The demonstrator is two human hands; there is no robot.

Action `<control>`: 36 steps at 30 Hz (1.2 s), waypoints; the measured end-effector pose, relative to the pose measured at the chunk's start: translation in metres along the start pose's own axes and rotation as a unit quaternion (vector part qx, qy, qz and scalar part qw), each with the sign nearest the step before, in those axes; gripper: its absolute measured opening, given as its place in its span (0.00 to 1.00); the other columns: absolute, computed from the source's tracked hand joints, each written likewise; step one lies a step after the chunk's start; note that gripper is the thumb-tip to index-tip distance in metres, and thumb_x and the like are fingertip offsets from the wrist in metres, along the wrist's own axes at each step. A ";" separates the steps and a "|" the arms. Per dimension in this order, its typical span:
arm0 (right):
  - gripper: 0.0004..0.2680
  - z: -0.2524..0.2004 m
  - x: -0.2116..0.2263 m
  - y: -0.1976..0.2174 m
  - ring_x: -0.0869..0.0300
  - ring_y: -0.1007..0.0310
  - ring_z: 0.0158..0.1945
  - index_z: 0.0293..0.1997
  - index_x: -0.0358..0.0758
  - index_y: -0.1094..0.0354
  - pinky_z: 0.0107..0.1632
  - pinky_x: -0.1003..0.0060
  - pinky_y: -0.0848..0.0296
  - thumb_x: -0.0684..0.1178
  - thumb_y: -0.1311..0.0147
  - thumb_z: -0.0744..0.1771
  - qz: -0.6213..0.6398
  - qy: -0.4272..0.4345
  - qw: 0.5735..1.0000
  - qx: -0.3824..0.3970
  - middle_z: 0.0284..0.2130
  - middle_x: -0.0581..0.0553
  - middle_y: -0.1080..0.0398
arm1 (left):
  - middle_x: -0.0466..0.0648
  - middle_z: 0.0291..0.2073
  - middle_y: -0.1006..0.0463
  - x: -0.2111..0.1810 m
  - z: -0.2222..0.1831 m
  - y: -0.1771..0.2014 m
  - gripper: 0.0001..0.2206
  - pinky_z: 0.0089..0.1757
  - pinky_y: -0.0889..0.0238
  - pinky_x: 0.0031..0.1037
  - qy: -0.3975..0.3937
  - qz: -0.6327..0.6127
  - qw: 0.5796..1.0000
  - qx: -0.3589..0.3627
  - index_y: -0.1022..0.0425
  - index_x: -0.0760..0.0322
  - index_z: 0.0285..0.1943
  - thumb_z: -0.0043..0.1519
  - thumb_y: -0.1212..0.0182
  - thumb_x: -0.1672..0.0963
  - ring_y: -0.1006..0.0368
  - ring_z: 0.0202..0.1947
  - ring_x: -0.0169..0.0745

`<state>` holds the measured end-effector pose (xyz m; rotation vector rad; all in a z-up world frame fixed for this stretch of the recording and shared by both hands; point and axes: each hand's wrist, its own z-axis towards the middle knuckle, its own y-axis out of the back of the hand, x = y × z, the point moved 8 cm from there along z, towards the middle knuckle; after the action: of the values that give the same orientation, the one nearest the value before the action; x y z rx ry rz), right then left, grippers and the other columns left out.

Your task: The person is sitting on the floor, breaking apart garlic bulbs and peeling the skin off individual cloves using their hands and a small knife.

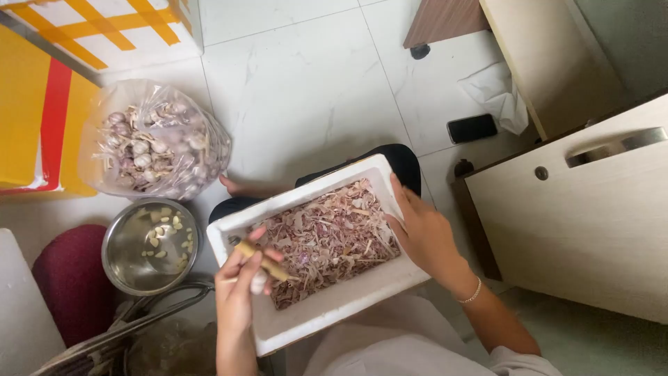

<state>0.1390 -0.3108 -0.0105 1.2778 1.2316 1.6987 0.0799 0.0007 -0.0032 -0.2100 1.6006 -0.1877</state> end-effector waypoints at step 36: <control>0.21 -0.001 0.054 -0.072 0.64 0.27 0.35 0.58 0.26 0.32 0.41 0.67 0.23 0.35 0.32 0.61 0.677 -0.004 0.736 0.012 0.29 0.42 0.27 | 0.63 0.60 0.42 0.014 0.057 -0.115 0.38 0.51 0.39 0.51 -0.078 0.009 0.974 0.210 0.69 0.62 0.80 0.62 0.58 0.48 0.40 0.53 0.58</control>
<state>0.1204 -0.2393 -0.0609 2.4812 0.0797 2.5231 0.1386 -0.1141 0.0095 0.1166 1.3712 -0.4780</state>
